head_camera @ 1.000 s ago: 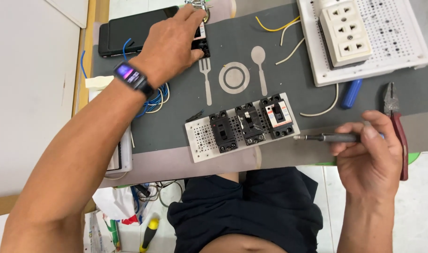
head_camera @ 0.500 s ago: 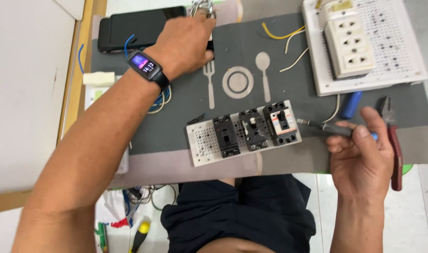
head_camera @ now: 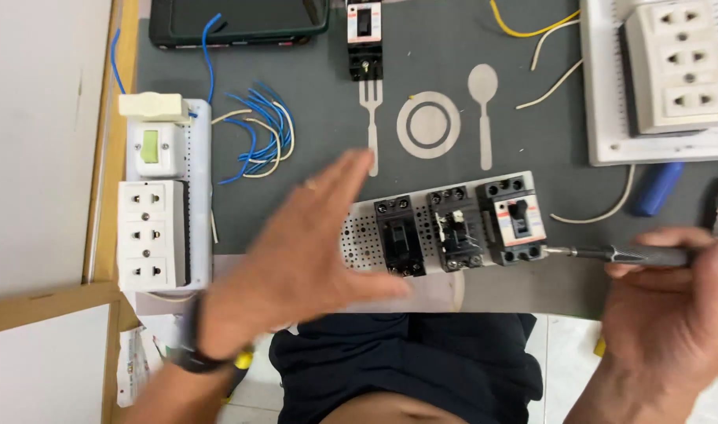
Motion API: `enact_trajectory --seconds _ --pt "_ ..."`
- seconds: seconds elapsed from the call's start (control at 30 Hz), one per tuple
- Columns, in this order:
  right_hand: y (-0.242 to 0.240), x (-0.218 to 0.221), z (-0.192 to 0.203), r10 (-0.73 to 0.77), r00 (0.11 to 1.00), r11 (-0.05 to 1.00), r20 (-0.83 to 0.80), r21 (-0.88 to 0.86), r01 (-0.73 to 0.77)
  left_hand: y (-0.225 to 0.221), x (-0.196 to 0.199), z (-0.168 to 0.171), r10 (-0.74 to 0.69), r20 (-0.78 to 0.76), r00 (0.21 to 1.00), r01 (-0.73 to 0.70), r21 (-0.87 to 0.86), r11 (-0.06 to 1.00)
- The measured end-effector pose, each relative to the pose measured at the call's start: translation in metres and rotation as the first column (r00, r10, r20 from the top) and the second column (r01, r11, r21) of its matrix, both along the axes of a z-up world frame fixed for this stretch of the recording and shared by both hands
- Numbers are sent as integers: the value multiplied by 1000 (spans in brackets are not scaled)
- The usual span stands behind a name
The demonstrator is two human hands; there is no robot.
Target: Using a screwdriver to adjust or secure terminals on multiple circuit breakers mounted on a board.
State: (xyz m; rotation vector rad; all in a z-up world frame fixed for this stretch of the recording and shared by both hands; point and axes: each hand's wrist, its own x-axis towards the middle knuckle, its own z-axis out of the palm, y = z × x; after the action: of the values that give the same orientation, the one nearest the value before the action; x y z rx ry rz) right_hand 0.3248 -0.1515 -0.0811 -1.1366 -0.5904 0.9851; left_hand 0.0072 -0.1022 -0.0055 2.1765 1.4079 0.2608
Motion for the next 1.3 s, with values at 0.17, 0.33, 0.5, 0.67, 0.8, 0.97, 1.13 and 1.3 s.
enact_trajectory --seconds 0.17,0.33,0.5,0.67,0.8,0.97,1.13,1.3 --pt "-4 -39 46 76 776 993 626 26 -118 -21 17 -35 114 117 987 -135 195 971" --pt "-1 -119 107 77 574 990 815 6 -141 -23 17 -34 53 279 959 -142 312 940" --pt "-10 -142 130 191 473 982 860 -164 -98 -28 14 -37 21 309 951 -143 378 915" --pt "-1 -147 141 292 452 955 843 -282 -91 -26 12 -36 1 344 939 -151 411 899" --pt "15 -129 120 121 250 941 961 -30 -338 -25 13 -35 2 355 935 -166 432 887" --pt "13 -127 115 -45 79 935 996 70 -348 -27 13 -39 -4 351 936 -161 439 884" --pt "15 -136 124 -82 -138 954 987 37 -297 -27 15 -39 38 354 934 -197 424 884" --pt "14 -137 119 -85 -46 962 995 70 -262 -28 13 -40 14 365 931 -191 453 871"
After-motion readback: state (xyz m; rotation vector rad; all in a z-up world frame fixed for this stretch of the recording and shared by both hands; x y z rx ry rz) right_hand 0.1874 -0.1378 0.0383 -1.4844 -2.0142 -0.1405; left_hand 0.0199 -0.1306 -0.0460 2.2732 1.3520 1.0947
